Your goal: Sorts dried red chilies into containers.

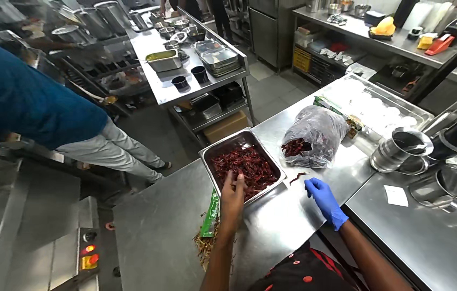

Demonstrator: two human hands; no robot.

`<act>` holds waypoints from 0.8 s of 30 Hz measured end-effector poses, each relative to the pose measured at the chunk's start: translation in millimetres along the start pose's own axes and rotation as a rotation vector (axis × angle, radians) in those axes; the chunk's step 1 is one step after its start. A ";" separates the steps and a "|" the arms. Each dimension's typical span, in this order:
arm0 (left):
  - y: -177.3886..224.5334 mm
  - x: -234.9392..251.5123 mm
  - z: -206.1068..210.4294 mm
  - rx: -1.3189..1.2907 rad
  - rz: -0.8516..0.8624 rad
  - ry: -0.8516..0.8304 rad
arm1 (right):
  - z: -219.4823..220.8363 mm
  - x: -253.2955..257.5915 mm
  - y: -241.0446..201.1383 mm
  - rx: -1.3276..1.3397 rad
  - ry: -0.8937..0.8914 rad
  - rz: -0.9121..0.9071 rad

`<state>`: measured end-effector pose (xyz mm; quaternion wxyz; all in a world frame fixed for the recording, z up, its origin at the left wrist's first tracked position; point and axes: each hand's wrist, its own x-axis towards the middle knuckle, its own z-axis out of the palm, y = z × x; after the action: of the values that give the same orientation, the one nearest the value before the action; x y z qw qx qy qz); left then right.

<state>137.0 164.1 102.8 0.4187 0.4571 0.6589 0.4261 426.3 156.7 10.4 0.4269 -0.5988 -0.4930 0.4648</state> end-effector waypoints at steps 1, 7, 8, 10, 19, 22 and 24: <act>-1.3 6.2 -4.9 -0.015 -0.056 0.007 | 3.8 -0.6 4.0 0.096 -0.072 0.053; -11.2 5.1 -2.5 -0.385 -0.029 -0.071 | 46.1 -10.6 -10.4 0.682 -0.486 0.279; -12.3 3.2 -0.6 -0.415 0.000 -0.103 | 51.7 -12.0 -19.9 0.655 -0.529 0.234; -13.5 0.9 2.8 -0.447 0.079 -0.164 | 61.3 -11.1 -39.5 0.524 -0.581 0.116; -30.7 -15.5 27.7 -0.385 0.283 -0.318 | 92.0 -5.6 -56.8 0.271 -0.266 -0.031; -34.2 -25.2 37.8 -0.285 0.176 -0.271 | 91.0 -8.5 -47.8 0.115 -0.197 -0.080; -36.4 -27.2 41.1 -0.208 0.129 -0.251 | 88.9 -12.9 -41.1 0.020 -0.173 -0.107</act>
<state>173.0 137.4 61.1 0.5146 0.5024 0.5230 0.4574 330.4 154.8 33.9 0.4129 -0.5250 -0.5545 0.4964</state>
